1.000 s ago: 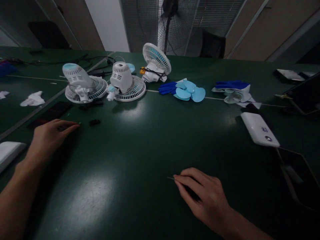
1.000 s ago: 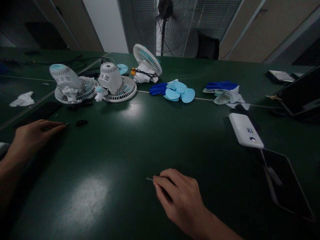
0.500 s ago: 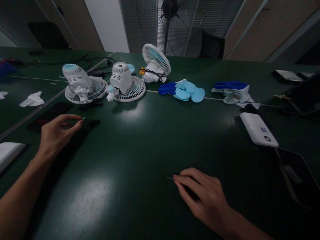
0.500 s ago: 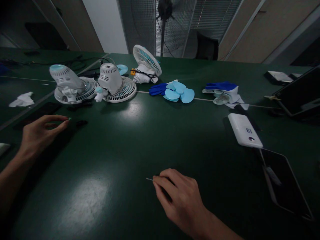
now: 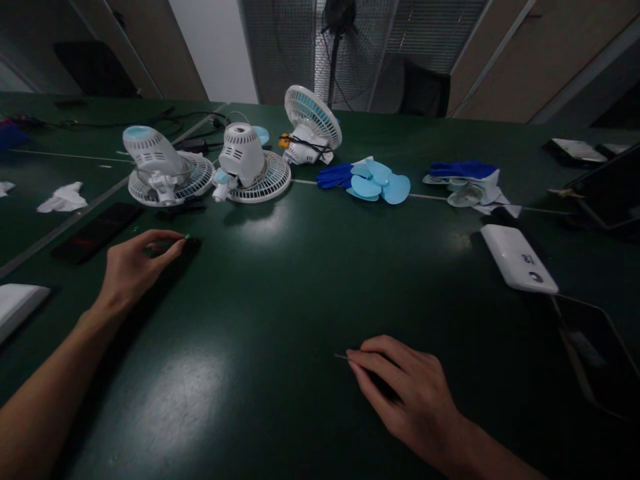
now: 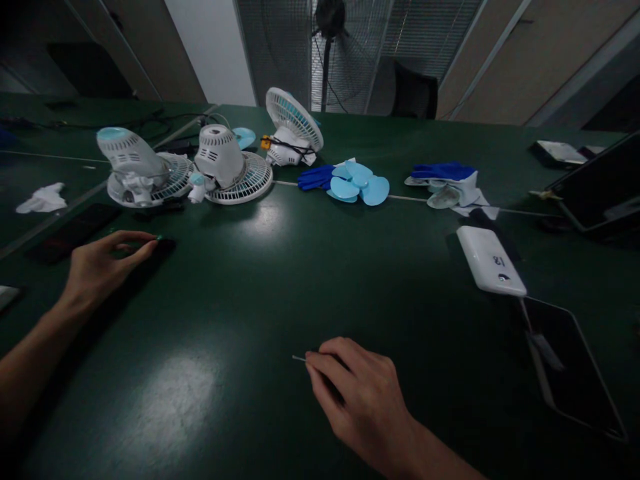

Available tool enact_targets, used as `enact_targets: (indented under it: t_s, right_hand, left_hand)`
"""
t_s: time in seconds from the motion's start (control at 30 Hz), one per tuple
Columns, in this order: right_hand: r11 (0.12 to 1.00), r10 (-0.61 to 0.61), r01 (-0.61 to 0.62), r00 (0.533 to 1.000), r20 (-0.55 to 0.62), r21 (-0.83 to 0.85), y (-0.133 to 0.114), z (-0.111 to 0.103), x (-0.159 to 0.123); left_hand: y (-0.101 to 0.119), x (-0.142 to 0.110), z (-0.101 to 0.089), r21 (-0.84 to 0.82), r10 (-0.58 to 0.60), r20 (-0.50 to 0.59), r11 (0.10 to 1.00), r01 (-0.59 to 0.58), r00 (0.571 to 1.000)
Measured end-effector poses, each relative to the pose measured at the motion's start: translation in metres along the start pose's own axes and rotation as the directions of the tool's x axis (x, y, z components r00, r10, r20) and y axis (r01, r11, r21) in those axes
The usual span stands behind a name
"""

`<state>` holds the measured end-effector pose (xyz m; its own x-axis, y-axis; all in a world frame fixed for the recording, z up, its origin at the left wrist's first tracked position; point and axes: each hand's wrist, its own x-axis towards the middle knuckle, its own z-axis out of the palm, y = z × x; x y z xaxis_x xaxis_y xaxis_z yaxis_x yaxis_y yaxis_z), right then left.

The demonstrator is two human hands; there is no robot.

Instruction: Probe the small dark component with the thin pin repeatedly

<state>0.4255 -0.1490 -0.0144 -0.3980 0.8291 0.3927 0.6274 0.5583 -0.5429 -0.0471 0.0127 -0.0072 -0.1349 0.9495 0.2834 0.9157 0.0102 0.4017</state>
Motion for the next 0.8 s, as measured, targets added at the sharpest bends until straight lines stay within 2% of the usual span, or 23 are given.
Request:
enact_targets:
  t_s: [0.23, 0.37, 0.8]
  right_hand:
    - [1.0, -0.005, 0.005, 1.0, 0.01, 0.001, 0.001, 0.0002, -0.0016]
    - [1.0, -0.001, 0.001, 1.0, 0.015, 0.004, 0.0007, -0.0002, -0.0007]
    - [1.0, -0.01, 0.01, 1.0, 0.002, -0.015, -0.0024, -0.0021, 0.0036]
  left_hand:
    - [0.0085, 0.0004, 0.0024, -0.02, 0.013, 0.033, 1.0, -0.013, 0.999]
    - [0.0078, 0.0005, 0.0033, -0.038, -0.024, 0.029, 0.999, 0.025, 0.999]
    - [0.0087, 0.0024, -0.0041, -0.172, -0.186, 0.132, 0.963, 0.207, 0.974]
